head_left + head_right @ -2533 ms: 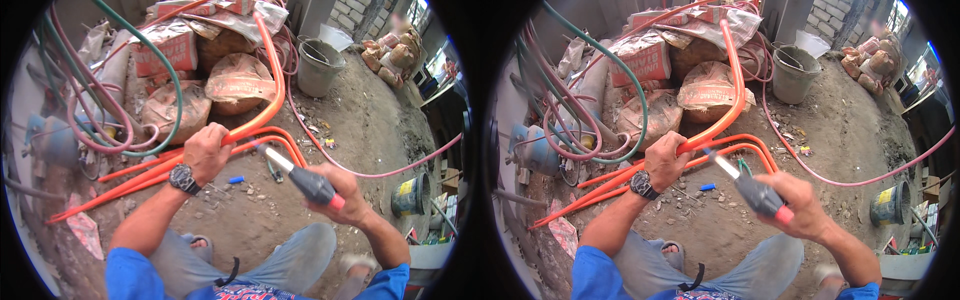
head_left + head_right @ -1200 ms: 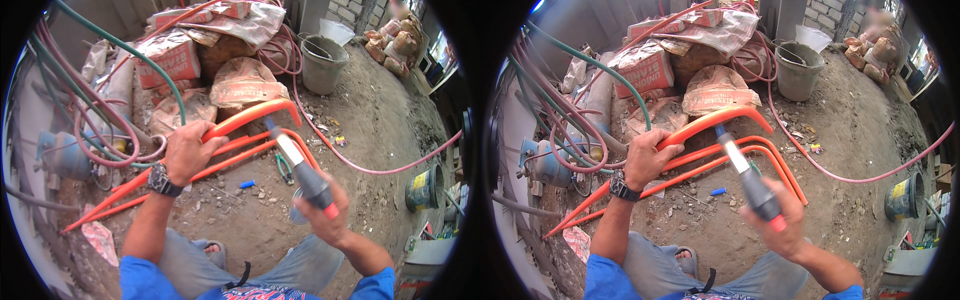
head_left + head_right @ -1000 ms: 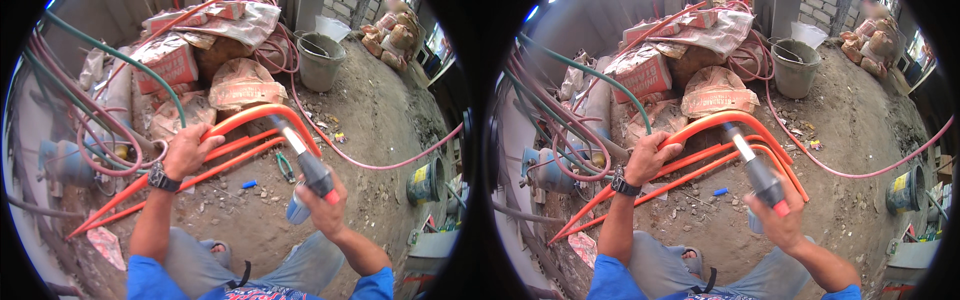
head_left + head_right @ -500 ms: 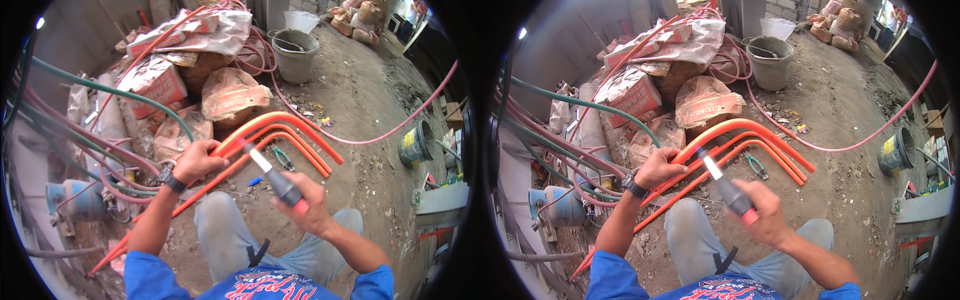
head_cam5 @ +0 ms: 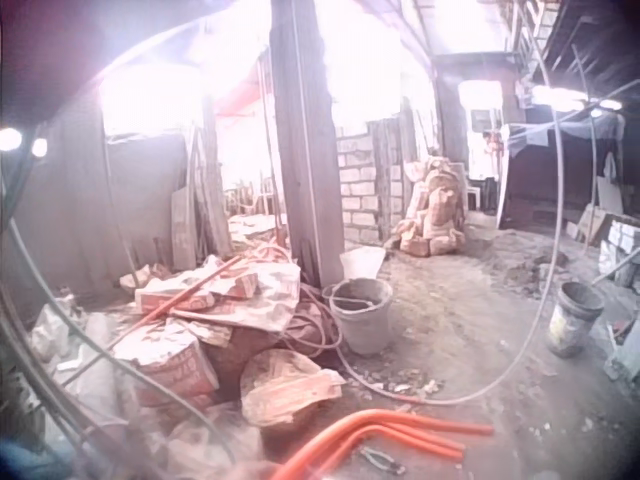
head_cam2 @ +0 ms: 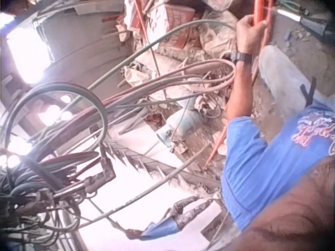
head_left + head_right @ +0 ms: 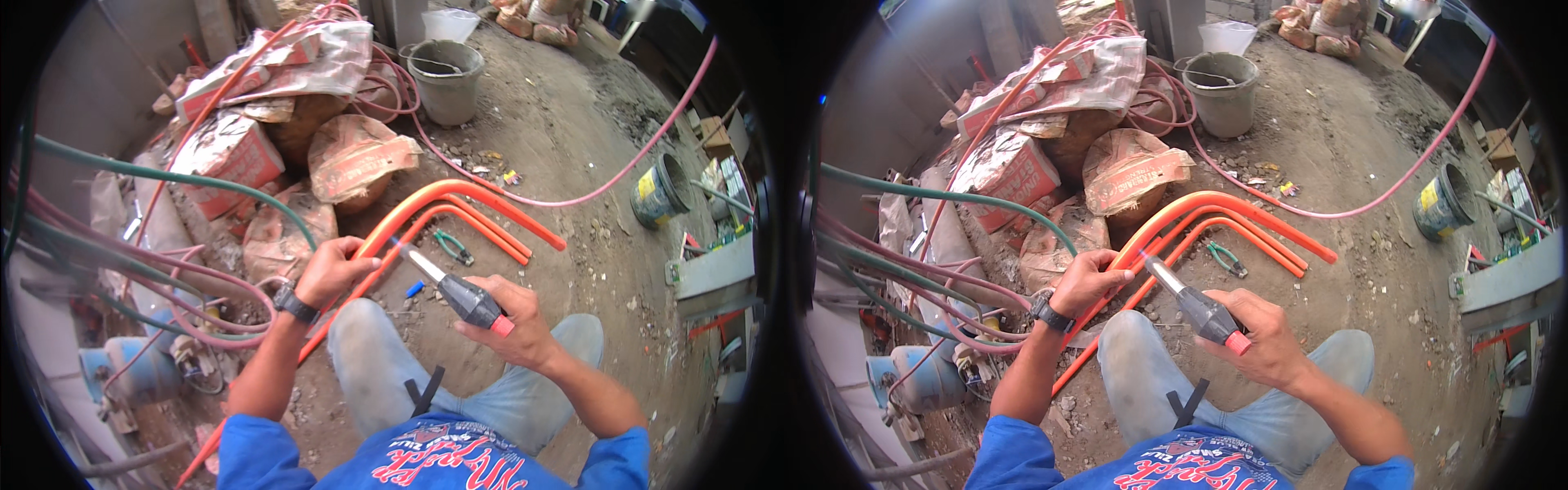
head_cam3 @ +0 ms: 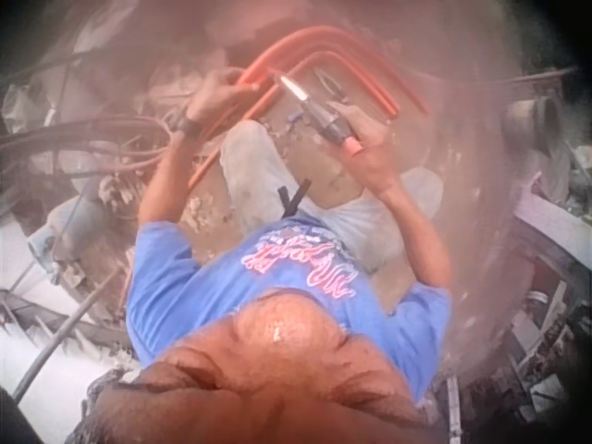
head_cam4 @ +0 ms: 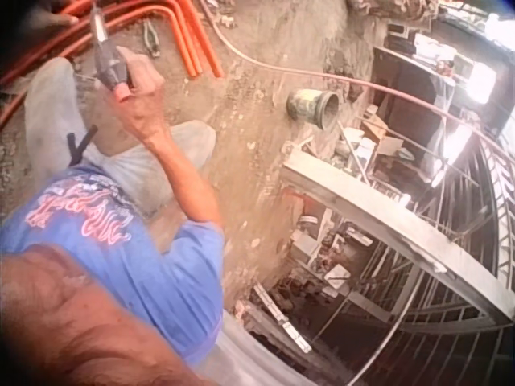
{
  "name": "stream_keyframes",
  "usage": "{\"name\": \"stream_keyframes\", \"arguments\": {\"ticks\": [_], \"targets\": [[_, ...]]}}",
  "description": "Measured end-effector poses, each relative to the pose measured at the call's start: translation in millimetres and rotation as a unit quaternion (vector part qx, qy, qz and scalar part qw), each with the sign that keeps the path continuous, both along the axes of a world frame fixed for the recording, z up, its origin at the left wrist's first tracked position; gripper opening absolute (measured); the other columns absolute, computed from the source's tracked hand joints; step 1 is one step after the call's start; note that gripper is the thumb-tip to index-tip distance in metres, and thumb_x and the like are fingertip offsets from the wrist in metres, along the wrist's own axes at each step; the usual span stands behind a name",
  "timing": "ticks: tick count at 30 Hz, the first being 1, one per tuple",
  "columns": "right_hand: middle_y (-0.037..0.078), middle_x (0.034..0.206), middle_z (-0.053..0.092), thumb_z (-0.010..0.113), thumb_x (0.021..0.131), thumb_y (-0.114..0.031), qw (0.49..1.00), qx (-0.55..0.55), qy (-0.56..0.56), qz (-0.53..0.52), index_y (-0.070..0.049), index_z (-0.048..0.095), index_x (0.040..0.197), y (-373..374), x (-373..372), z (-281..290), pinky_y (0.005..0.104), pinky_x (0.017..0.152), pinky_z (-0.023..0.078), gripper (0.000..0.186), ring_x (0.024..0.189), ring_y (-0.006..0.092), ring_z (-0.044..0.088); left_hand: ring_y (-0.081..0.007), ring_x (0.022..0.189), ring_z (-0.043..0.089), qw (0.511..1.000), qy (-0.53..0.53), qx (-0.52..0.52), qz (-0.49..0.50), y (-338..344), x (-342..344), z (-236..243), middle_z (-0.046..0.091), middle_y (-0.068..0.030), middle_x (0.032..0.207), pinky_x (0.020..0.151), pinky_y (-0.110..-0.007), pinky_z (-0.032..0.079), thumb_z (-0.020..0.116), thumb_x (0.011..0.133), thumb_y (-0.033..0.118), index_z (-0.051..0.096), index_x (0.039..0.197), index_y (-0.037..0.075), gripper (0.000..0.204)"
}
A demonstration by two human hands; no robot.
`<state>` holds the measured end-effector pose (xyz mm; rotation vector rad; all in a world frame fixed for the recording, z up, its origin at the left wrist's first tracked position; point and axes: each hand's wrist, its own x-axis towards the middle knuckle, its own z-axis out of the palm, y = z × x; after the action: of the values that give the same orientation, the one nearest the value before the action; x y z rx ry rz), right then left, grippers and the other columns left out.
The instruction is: The person uses a blowtorch to heat a section of an orange plastic pipe, then bends it into a curve. They repeat this process on multiple sections of the pipe, using a marker to mark spots and a pair of pliers to assist in shaping the heated plastic.
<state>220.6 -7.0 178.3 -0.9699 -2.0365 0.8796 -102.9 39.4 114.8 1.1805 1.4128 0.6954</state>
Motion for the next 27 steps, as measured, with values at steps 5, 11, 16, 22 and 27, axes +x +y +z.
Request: {"name": "stream_keyframes", "arguments": {"ticks": [5, 11, 16, 22, 27], "targets": [[0.002, 0.089, 0.067, 0.085, 0.088, -0.013, 0.964, -0.168, 0.071, -0.194, 0.000, 0.068, 0.120, 5.3, 1.9, 2.8, 0.0318, 0.075, 0.053, 0.038, 0.083, 0.0101, 0.062, -0.0046, 0.064, 0.052, 0.998, 0.022, 0.050, 0.001, -11.3, 1.2, -9.0, 0.060, 0.0035, 0.077, 0.056, -0.024, 0.042, 0.077, 0.097, 0.023, 0.071, 0.116, -0.002, 0.032], [-0.002, 0.097, 0.066, 0.084, 0.091, -0.014, 0.948, -0.240, 0.095, -0.184, -0.002, 0.069, 0.120, 7.6, -15.8, 11.9, 0.0273, 0.076, 0.051, 0.036, 0.088, 0.0070, 0.059, -0.0055, 0.067, 0.055, 0.988, 0.066, 0.134, 0.026, -18.8, -0.7, -19.1, 0.062, 0.0028, 0.079, 0.060, -0.025, 0.045, 0.076, 0.097, 0.023, 0.071, 0.116, -0.002, 0.032], [-0.003, 0.102, 0.068, 0.083, 0.091, -0.014, 0.954, -0.248, 0.112, -0.124, -0.002, 0.071, 0.119, 6.5, -22.6, 23.3, 0.0268, 0.078, 0.051, 0.033, 0.090, 0.0064, 0.061, -0.0185, 0.082, 0.068, 0.966, 0.162, 0.198, 0.045, -30.1, -2.8, -5.1, 0.071, -0.0113, 0.085, 0.077, -0.037, 0.054, 0.077, 0.091, 0.018, 0.070, 0.115, -0.004, 0.033], [0.001, 0.092, 0.070, 0.083, 0.088, -0.011, 0.893, -0.316, 0.220, -0.232, -0.002, 0.072, 0.113, 45.2, 20.1, 16.9, 0.0275, 0.077, 0.053, 0.029, 0.083, 0.0087, 0.064, -0.0378, 0.088, 0.069, 0.914, 0.295, 0.273, 0.054, -38.5, 17.4, -6.4, 0.068, -0.0182, 0.099, 0.079, -0.047, 0.054, 0.077, 0.088, 0.013, 0.063, 0.109, 0.000, 0.028], [0.001, 0.102, 0.073, 0.085, 0.087, -0.014, 0.951, -0.307, -0.017, 0.025, 0.000, 0.070, 0.125, 83.7, 11.5, 70.2, 0.0305, 0.085, 0.055, 0.043, 0.093, 0.0104, 0.066, -0.0416, 0.090, 0.064, 0.864, 0.365, 0.314, 0.148, -54.5, 49.7, -39.5, 0.058, -0.0176, 0.102, 0.074, -0.052, 0.053, 0.071, 0.086, 0.004, 0.057, 0.105, 0.005, 0.023]]}}
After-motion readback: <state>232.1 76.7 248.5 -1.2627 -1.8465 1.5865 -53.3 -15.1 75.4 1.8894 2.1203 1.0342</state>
